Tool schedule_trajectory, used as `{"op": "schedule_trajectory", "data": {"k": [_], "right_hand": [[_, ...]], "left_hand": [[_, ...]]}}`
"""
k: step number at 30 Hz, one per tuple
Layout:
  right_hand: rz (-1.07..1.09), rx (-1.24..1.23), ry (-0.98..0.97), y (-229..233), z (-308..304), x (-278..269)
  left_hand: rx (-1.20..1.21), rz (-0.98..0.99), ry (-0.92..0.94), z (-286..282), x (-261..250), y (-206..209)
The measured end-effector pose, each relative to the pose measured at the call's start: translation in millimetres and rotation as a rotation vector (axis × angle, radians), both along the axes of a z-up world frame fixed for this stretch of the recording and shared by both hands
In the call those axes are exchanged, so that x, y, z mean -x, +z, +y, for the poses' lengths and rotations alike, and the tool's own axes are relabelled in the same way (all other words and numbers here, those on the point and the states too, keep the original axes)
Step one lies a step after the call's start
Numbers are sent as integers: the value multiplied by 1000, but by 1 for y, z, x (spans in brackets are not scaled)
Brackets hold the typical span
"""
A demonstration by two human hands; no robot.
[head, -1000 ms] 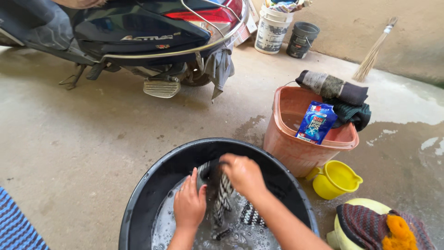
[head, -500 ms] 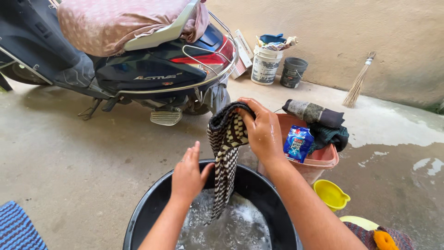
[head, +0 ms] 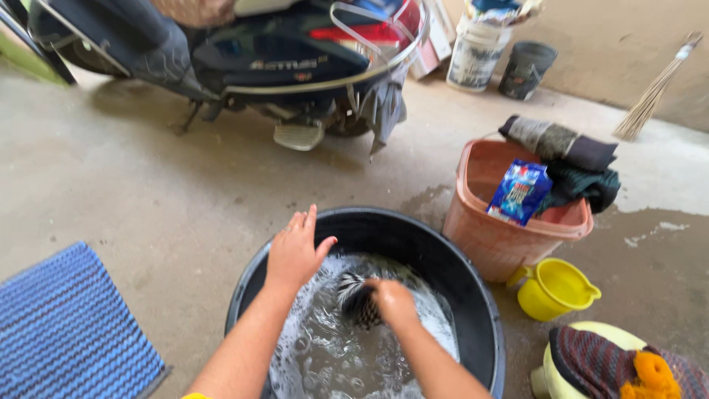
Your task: The person washes a patterned cloth by hand in a basin of soapy water, scrubbing it repeatedly and adding more detergent from a packet.
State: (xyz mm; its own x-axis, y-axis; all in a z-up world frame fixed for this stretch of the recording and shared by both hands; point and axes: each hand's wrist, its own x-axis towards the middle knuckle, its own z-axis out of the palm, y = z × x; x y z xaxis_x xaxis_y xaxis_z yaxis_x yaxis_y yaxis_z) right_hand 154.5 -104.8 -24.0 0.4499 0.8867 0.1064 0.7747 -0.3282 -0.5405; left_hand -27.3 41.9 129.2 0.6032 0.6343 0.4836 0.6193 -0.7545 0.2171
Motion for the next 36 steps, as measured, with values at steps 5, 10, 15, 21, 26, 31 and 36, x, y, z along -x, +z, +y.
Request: {"op": "schedule_trajectory", "data": {"k": [5, 10, 15, 21, 26, 31, 36], "right_hand": [[106, 469, 104, -153, -24, 29], [-95, 649, 108, -190, -32, 46], [26, 453, 12, -88, -27, 24], [-185, -338, 163, 128, 3, -2], [-249, -688, 111, 284, 13, -8], [-127, -973, 36, 380, 0, 10], [-208, -997, 81, 387, -7, 10]], "left_hand": [[-9, 111, -18, -10, 11, -32], [57, 146, -36, -26, 16, -59], [126, 189, -20, -39, 20, -53], [-7, 233, 26, -38, 18, -47], [-87, 323, 99, -45, 16, -49], [-52, 300, 101, -49, 13, -43], [-57, 264, 114, -51, 18, -49]]}}
